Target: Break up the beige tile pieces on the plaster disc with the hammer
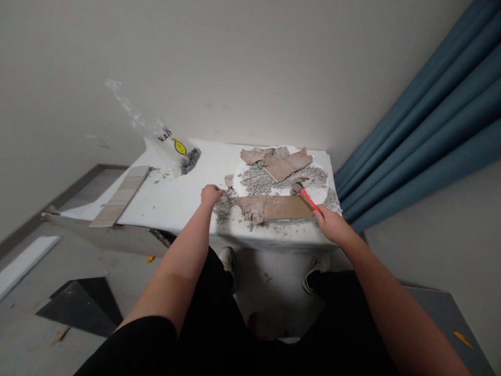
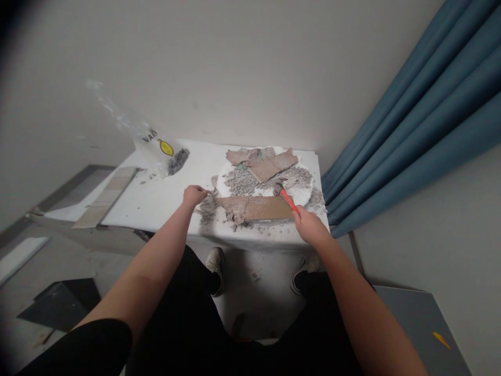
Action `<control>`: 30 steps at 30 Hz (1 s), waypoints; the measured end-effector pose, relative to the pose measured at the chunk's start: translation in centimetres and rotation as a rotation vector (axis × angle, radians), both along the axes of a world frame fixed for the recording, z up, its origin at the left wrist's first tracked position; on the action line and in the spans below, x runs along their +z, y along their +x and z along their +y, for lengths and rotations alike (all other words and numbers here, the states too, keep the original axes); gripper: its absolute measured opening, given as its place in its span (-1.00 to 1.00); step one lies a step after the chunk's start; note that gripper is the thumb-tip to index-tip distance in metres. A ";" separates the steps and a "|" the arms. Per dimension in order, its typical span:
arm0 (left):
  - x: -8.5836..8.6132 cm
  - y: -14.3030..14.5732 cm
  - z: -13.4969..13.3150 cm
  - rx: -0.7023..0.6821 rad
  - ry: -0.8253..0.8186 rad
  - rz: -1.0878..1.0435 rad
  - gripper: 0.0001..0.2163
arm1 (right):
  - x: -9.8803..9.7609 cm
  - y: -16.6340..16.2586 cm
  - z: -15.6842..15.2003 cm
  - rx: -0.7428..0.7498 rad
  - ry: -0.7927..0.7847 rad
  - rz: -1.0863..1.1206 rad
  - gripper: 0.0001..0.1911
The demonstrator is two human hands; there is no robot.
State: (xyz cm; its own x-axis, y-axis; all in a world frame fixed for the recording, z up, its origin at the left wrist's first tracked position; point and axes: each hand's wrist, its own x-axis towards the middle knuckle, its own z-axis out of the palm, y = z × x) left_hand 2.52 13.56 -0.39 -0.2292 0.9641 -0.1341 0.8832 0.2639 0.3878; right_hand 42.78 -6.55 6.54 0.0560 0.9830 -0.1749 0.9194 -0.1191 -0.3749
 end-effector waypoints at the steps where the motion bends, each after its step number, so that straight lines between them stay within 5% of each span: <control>1: 0.0 0.1 0.1 -0.005 0.001 -0.016 -0.83 | 0.0 0.0 0.0 -0.002 0.000 -0.004 -0.61; 14: 0.2 0.3 0.1 -0.072 0.073 -0.099 -0.83 | 0.0 0.0 0.0 0.007 -0.004 0.023 -0.59; 20: 2.1 3.0 -0.2 -0.017 0.353 -0.435 -0.81 | 0.1 0.0 0.0 -0.009 -0.008 0.028 -0.60; 24: 3.8 8.0 -2.5 -0.306 0.374 -0.691 -0.77 | 0.2 -0.2 0.1 -0.005 -0.001 0.038 -0.61; 27: 4.2 12.3 -5.0 -0.595 0.374 -0.599 -0.74 | 0.4 -0.3 0.0 -0.012 -0.021 0.034 -0.61; 30: 3.7 15.4 -6.7 -0.738 0.380 -0.489 -0.74 | 0.5 -0.3 0.0 -0.012 -0.036 0.018 -0.62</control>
